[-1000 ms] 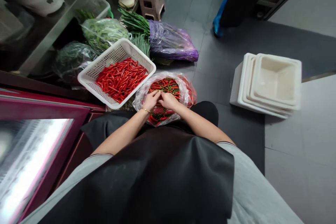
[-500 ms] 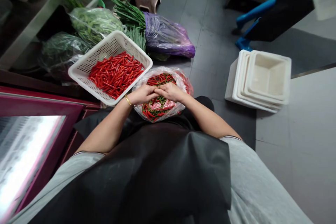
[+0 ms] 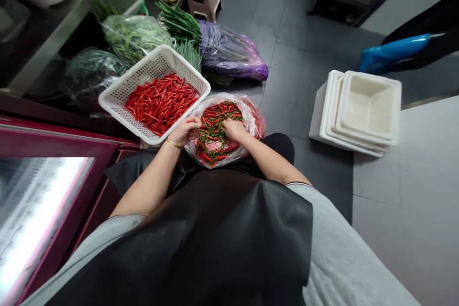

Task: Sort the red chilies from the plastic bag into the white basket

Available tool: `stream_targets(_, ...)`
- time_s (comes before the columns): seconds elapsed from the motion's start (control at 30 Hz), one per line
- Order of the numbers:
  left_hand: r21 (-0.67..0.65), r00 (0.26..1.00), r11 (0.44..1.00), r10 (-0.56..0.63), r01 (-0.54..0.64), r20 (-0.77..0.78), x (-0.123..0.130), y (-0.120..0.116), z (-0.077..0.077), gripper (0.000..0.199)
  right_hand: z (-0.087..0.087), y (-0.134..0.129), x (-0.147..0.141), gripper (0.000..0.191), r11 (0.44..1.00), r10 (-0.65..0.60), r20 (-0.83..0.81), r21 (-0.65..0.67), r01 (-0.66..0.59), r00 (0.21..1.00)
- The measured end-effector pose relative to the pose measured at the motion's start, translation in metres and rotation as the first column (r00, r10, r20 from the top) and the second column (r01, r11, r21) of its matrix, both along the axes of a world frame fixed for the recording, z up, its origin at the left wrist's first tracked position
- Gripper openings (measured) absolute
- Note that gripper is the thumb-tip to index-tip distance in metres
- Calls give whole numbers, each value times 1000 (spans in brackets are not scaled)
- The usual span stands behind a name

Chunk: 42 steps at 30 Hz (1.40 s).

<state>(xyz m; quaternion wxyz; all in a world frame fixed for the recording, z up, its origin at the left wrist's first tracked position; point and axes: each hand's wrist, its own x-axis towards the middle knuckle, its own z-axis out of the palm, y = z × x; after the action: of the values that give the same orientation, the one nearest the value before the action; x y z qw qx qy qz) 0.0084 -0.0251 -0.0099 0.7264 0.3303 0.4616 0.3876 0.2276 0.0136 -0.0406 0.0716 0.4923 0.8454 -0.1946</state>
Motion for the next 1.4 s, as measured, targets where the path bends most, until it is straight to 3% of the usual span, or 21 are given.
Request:
stream_targets(0.1,130,972,990,-20,51,-232,23,6,-2,30,25,15,2,21,998,-48,-289,-58,32,956)
stream_targets(0.17,209,946,969,-60,131,-318,40,13,-3,27,43,17,2,24,997,-60,-397,-72,34,916)
stream_targets(0.23,220,935,962,-78,162,-346,52,17,-6,23,55,14,-1,23,999,-45,-370,3,50,928)
stream_targets(0.3,165,936,978,-63,127,-348,53,18,-10,29,57,8,-7,23,993,-20,-241,112,48,970)
stream_targets(0.43,5,966,998,60,-61,-253,25,11,-14,25,33,-5,-36,40,985,97,35,137,-101,995)
stream_targets(0.53,-72,992,989,129,-129,-5,-6,3,-8,25,5,-16,-66,47,973,227,106,28,-231,968)
stream_targets(0.6,-90,986,988,137,-129,92,-20,-1,-4,27,-12,-23,-82,42,967,255,111,-33,-253,961)
stream_targets(0.67,-87,985,986,150,-142,91,-26,-3,-2,29,-21,-24,-86,35,969,243,109,-56,-239,964)
stream_targets(0.77,-95,988,983,157,-157,-4,-21,-4,-8,35,-19,-14,-70,27,974,225,115,-55,-220,968)
stream_targets(0.87,-73,976,987,129,-144,-173,-2,-2,-18,31,-5,4,-40,29,993,114,35,-6,-114,993)
stream_targets(0.93,-35,965,997,57,-69,-257,14,-1,-25,31,4,12,-22,29,998,-47,-156,-37,42,987)
stream_targets(1.0,-18,955,999,-42,39,-292,31,1,-30,30,9,13,-11,26,965,-247,-371,-177,193,895)
stream_targets(1.07,-16,941,993,-113,113,-318,44,0,-33,32,9,8,-6,24,898,-422,-485,-338,280,766)
stream_targets(1.13,32,909,985,-141,167,-392,52,-2,-36,36,6,-1,-3,23,842,-504,-515,-473,260,693)
stream_targets(1.2,143,842,955,-150,258,-518,54,-7,-36,34,6,-10,0,21,816,-481,-516,-559,147,709)
stream_targets(1.3,308,743,865,-105,397,-662,54,-16,-34,22,10,-18,7,22,772,-434,-498,-635,25,751)
stream_targets(1.4,395,756,833,-42,387,-653,51,-17,-32,11,18,-9,13,31,714,-453,-456,-700,5,766)
